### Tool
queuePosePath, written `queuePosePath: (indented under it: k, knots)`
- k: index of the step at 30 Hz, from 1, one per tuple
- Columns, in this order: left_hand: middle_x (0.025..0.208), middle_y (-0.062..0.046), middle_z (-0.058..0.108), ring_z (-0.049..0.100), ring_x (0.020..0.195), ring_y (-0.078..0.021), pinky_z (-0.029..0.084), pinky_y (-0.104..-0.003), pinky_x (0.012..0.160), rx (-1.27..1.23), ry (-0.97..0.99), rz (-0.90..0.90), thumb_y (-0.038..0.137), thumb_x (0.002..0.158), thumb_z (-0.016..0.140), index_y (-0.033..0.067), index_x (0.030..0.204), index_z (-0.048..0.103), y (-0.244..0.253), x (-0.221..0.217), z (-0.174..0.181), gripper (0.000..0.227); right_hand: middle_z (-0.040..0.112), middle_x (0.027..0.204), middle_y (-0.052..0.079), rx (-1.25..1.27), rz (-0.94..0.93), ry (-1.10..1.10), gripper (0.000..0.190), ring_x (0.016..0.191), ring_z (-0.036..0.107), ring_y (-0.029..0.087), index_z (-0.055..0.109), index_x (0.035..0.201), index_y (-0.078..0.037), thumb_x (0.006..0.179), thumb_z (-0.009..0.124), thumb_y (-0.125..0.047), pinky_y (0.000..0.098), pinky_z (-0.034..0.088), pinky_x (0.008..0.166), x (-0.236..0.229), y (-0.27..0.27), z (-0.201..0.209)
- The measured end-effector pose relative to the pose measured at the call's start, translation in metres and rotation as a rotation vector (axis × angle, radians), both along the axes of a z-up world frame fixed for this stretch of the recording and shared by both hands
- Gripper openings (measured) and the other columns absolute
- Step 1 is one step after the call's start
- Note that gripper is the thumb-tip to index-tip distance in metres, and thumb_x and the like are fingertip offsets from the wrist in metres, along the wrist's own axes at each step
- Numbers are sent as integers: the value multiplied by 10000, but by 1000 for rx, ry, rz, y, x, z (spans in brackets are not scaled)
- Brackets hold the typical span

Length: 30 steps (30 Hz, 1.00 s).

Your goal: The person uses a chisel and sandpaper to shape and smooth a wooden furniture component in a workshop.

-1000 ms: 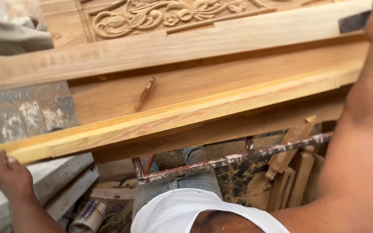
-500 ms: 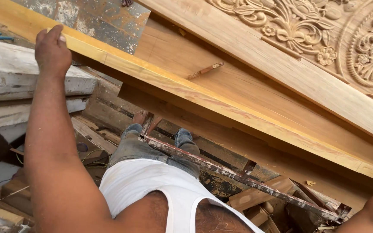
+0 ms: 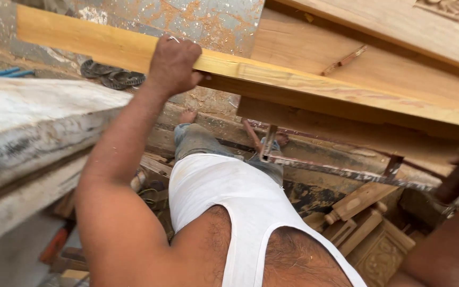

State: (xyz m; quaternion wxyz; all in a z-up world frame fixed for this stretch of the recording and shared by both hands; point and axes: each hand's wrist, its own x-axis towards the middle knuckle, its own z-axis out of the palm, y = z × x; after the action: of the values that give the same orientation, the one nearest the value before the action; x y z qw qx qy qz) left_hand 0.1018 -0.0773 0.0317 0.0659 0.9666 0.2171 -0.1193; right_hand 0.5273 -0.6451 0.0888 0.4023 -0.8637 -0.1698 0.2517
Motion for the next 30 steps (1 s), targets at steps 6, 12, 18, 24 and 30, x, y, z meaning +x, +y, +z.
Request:
queuePosePath:
  k: [6,12,18,24,30]
  knots:
    - [1075,-124,589,569,1036,-292,327,-513,1018,-119,-344,-52,389,840,872,54,1141,594,-5,-7,2,530,569,992,69,195,-191,111,351,778,616,147,465,1382,-6,1089,658,0,282,562,708,-282,182,23]
    - [1557,-262,295,239,1483,-410,181,-556,1163,-240,-242,-66,225,862,754,-62,1488,291,0,-15,-20,830,618,1066,100,442,-142,466,606,832,649,163,384,1537,-48,972,598,-2,317,611,690,-414,299,-25]
    - [1712,-268,146,33,1619,-394,-2,-544,1276,-297,-145,-178,230,820,710,-50,1629,184,10,-23,-33,1004,577,1164,92,453,-191,496,861,863,622,123,232,1644,-76,899,655,7,278,590,703,-479,316,-34]
    - [1564,-254,274,204,1473,-395,66,-596,1178,-405,-170,-59,848,825,640,3,1566,199,-4,-12,-2,1207,619,1320,89,654,-384,686,675,812,643,116,262,1645,-115,1024,513,-26,258,562,662,-532,300,-64]
    - [1479,-270,375,323,1439,-371,119,-584,1223,-300,-98,-47,917,842,624,-36,1547,223,-8,-12,-21,1252,660,1178,85,577,-309,485,586,757,621,97,308,1656,-139,1111,518,-94,243,524,597,-545,300,-74]
